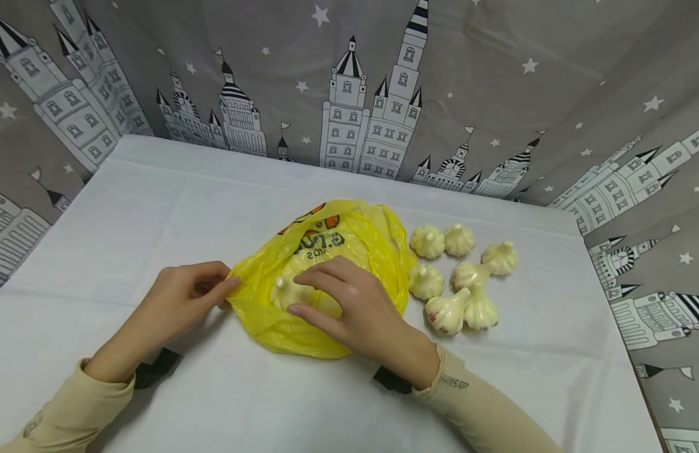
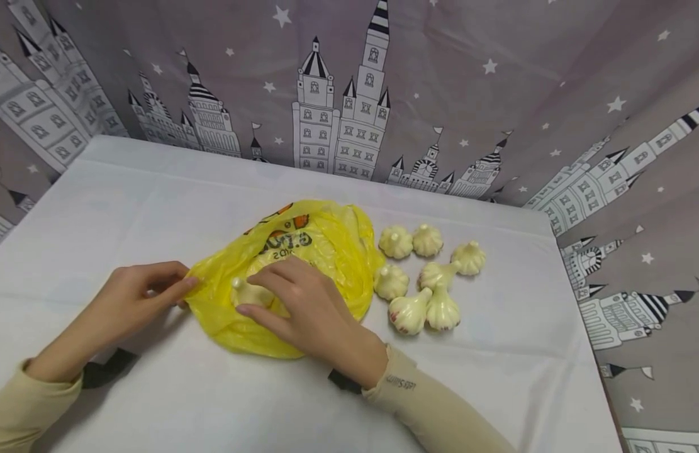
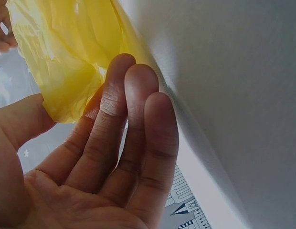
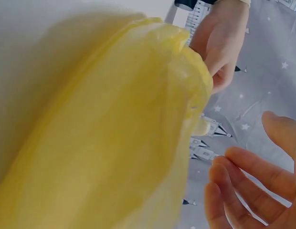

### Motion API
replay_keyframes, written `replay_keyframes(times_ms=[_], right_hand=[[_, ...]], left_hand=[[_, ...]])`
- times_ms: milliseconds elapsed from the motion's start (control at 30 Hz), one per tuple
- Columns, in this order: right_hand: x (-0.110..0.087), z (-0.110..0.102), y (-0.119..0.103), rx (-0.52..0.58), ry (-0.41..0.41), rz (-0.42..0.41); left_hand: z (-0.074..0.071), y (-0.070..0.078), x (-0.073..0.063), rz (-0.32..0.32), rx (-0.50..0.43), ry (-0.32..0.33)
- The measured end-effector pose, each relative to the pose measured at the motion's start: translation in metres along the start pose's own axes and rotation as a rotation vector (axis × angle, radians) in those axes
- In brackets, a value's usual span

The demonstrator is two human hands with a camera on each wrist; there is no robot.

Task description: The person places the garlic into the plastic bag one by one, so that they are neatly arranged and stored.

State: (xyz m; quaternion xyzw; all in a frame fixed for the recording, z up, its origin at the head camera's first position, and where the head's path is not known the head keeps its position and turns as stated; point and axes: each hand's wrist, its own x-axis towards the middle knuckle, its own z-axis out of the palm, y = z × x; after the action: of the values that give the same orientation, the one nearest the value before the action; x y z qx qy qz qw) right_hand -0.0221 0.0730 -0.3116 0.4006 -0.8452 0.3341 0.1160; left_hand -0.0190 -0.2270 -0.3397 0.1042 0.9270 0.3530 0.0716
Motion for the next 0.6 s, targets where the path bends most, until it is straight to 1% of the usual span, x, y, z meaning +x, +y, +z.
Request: replay_keyframes(times_ms=[133,300,467,600], right_hand=[[-0.01,-0.009,0.0,0.022,0.035,-0.014],[-0.023,-0.023,0.004,0.021,0.071,-0.002],[-0.04,-0.043,0.014,0.012,0.118,0.04],[-0.056,-0.062,0.024,-0.028,0.183,0.081]], left_hand=[[0.001,0.0,-0.001,-0.003,0.005,0.004],[0.001,-0.001,-0.002,-0.007,0.006,0.007],[0.002,-0.002,-0.003,0.005,0.005,0.01],[0.002,-0.002,-0.003,0.013,0.007,0.012]])
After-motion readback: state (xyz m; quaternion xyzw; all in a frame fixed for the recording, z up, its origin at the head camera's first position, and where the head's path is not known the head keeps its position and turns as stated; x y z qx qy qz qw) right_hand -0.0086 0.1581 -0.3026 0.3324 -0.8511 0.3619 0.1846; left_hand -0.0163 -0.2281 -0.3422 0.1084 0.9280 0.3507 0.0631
